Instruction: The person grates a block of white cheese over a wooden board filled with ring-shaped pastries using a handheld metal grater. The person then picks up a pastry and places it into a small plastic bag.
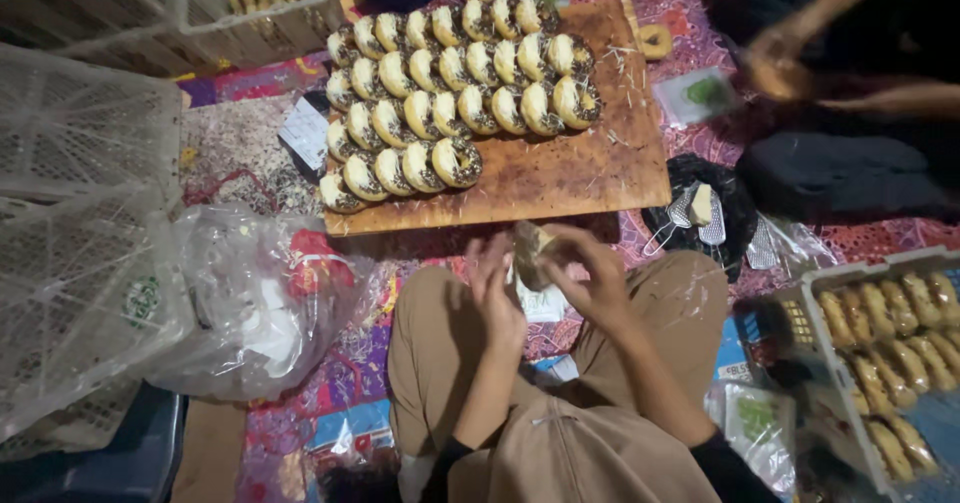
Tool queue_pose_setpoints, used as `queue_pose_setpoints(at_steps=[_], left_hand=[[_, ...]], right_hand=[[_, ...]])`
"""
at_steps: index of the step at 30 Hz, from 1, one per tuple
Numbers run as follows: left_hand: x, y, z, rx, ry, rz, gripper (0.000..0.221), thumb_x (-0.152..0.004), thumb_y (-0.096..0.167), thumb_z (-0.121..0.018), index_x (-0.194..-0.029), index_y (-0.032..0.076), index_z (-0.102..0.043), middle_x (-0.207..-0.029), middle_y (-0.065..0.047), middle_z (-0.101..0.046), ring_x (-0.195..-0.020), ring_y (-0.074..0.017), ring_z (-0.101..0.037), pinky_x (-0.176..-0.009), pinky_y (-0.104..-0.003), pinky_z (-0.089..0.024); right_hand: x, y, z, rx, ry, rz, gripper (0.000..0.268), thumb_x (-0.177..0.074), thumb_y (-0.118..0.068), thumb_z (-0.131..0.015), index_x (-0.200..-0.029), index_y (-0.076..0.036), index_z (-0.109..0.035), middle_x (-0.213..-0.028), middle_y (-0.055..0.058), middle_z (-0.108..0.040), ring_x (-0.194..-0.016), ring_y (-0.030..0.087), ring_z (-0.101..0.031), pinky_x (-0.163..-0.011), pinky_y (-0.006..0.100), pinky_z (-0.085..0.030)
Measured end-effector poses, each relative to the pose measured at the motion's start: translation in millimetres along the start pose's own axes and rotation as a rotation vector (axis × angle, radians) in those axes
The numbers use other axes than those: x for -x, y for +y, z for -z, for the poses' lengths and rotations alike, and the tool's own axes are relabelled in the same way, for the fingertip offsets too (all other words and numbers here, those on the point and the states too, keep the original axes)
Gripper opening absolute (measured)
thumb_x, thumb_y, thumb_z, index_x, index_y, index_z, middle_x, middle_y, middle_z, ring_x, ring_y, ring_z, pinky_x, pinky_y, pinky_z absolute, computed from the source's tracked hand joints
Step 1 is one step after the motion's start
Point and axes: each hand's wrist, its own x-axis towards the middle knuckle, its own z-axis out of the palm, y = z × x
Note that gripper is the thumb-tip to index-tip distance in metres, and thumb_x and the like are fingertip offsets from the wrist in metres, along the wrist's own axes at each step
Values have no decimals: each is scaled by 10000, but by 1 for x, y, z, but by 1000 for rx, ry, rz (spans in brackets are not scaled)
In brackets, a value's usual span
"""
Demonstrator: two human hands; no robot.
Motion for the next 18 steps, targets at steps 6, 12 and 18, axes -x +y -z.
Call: queue_pose_setpoints(at_steps=[6, 12, 18], left_hand=[[-5, 68, -32, -1012, -518, -457, 181, -912, 119, -701, -1083, 61, -683, -1119, -107, -687, -1128, -263, -619, -1014, -389, -460], [29, 145, -76, -1178, -795, -963, 137, -835, 6, -773, -945, -11, -694, -929, -101, -716, -865, -264, -703, -767, -382, -565], [46, 170, -107, -1111, -690, -919, 148, -850, -11, -807, -951, -4, -699, -920, -88, -734, -834, -241, -722, -716, -358, -584]], right_hand=[[-20, -22, 57, -91, -383, 66, 540, -899, -98, -727, -1410, -53, -560, -1198, 155, -751, -932, 199, -763, -815, 332, -609], [-16, -51, 77, -189, -259, 207, 309, -975, -140, -671, -1279, -120, -723, -798, 33, -713, -699, 146, -659, -619, 281, -487], [-11, -33, 56, 332, -62, 748, 273, -831, -192, -817, -1086, -188, -720, -837, 21, -599, -791, 216, -515, -694, 372, -395]])
